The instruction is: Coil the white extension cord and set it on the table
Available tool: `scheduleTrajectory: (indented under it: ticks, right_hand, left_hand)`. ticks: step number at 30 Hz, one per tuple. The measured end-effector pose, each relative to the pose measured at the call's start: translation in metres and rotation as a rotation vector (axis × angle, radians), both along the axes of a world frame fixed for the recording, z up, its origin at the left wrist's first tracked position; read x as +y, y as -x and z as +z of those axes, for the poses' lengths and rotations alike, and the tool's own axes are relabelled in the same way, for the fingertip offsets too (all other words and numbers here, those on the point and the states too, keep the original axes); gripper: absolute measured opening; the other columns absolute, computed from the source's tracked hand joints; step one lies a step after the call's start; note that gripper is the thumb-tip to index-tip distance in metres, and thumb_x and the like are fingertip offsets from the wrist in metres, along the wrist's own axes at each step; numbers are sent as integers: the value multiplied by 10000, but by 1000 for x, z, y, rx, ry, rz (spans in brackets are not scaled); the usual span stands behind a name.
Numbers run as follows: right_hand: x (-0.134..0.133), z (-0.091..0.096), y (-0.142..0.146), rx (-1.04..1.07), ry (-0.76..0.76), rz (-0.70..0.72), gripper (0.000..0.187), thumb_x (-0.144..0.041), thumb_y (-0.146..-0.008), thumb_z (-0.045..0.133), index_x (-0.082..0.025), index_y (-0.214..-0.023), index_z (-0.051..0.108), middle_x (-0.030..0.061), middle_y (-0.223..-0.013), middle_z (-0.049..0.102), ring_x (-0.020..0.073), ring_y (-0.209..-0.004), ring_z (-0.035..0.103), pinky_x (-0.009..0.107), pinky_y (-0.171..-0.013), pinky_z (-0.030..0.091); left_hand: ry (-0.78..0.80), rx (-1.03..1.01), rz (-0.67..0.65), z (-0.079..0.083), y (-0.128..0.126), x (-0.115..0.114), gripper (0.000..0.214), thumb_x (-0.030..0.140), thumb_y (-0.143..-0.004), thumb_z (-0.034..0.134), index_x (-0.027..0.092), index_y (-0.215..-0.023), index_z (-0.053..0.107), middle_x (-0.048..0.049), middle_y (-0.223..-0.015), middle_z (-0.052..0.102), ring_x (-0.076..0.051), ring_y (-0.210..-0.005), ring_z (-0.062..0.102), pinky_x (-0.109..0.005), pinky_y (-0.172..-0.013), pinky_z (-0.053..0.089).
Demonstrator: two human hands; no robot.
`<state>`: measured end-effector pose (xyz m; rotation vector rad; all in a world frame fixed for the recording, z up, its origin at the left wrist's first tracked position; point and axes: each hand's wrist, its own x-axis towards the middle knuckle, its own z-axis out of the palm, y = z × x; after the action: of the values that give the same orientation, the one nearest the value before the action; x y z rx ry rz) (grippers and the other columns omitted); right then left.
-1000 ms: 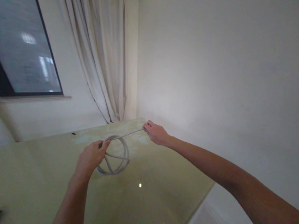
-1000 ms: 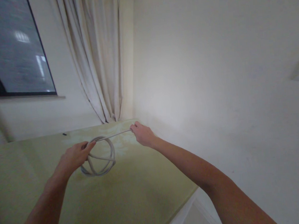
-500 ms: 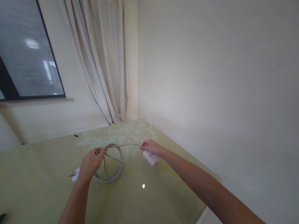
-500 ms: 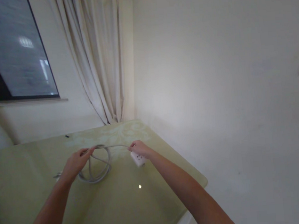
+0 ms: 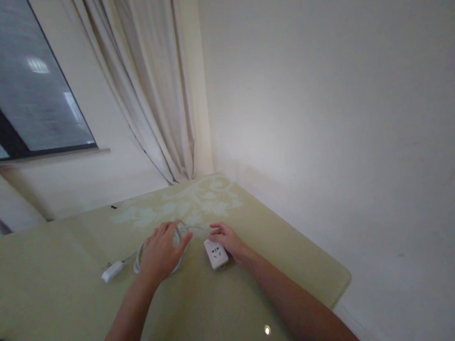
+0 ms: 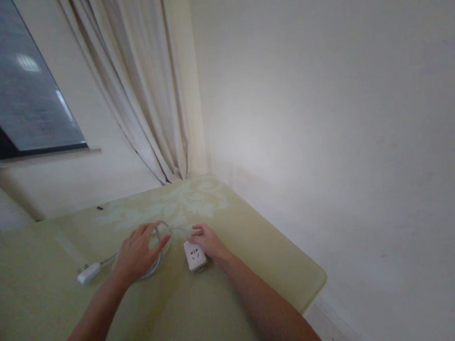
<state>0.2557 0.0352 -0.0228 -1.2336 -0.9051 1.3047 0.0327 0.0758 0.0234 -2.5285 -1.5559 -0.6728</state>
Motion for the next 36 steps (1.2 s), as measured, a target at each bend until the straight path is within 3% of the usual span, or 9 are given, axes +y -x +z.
scheduleTrajectory:
  ticks: [4, 6, 9, 18, 25, 27, 30, 33, 36]
  right_hand:
    - [-2, -1, 8, 166, -11, 22, 483, -140, -659, 662, -212, -1135, 630, 20, -1055, 665, 156, -843, 666, 270, -724, 516]
    - [-3, -1, 14, 249, -21, 13, 507, -129, -648, 641, -224, -1145, 618, 19, -1090, 678, 164, -882, 671, 272, -742, 523]
    - [-5, 0, 22, 364, 8, -9, 514, -114, -633, 613, -231, -1133, 601, 16, -1085, 684, 173, -932, 671, 285, -777, 539]
    - [-10, 5, 30, 302, 27, 78, 227, -148, -730, 672, -197, -952, 682, 43, -1015, 612, 163, -993, 616, 286, -825, 562]
    - [-9, 3, 35, 144, -17, 99, 175, -169, -745, 695, -196, -918, 678, 46, -1009, 609, 147, -886, 624, 296, -811, 560]
    - [-9, 1, 36, 80, -30, 107, 195, -154, -747, 683, -196, -937, 685, 50, -1024, 619, 144, -865, 628, 294, -796, 558]
    - [-9, -3, 37, -35, -65, 125, 204, -144, -760, 672, -198, -956, 688, 52, -1027, 640, 144, -838, 638, 298, -781, 555]
    - [-9, -7, 36, -146, -94, 149, 198, -143, -781, 664, -201, -970, 683, 46, -1020, 665, 139, -798, 648, 300, -777, 550]
    - [-10, -10, 34, -213, -98, 171, 208, -140, -804, 651, -205, -1000, 680, 39, -1006, 679, 127, -749, 651, 294, -767, 544]
  left_hand:
    - [-187, 93, -155, -20, -47, -39, 526, 416, -971, 498, 157, -1414, 616, -190, -1642, 387, -386, -1500, 371, -572, -1206, 279]
    - [-214, 101, -230, -36, -59, -50, 543, 386, -980, 479, 149, -1461, 570, -184, -1634, 403, -355, -1502, 379, -547, -1223, 266]
    - [-184, 112, -271, -52, -59, -57, 696, 514, -944, 516, 119, -1517, 489, -202, -1542, 527, -352, -1397, 514, -515, -1162, 376]
    - [-172, 282, -81, -45, 4, -73, 441, 161, -829, 528, 175, -1228, 716, -154, -1279, 702, -322, -1198, 621, -446, -1035, 474]
    - [-223, 477, 260, -31, 65, -76, 332, 164, -933, 434, 172, -847, 754, -191, -1045, 703, -363, -976, 635, -497, -820, 508]
    - [-231, 491, 297, -26, 63, -75, 338, 213, -970, 418, 164, -906, 747, -178, -999, 688, -353, -944, 620, -481, -808, 504]
    - [-278, 410, 197, -26, 49, -66, 373, 250, -987, 425, 110, -1174, 715, -216, -1183, 671, -360, -1065, 610, -497, -923, 491]
    - [-360, 270, 169, -33, 41, -45, 518, 210, -973, 420, 86, -1460, 543, -259, -1462, 545, -385, -1321, 513, -549, -1088, 414]
    - [-353, 245, 231, -38, 50, -18, 571, 193, -962, 423, 93, -1522, 476, -250, -1487, 536, -388, -1372, 485, -559, -1116, 401]
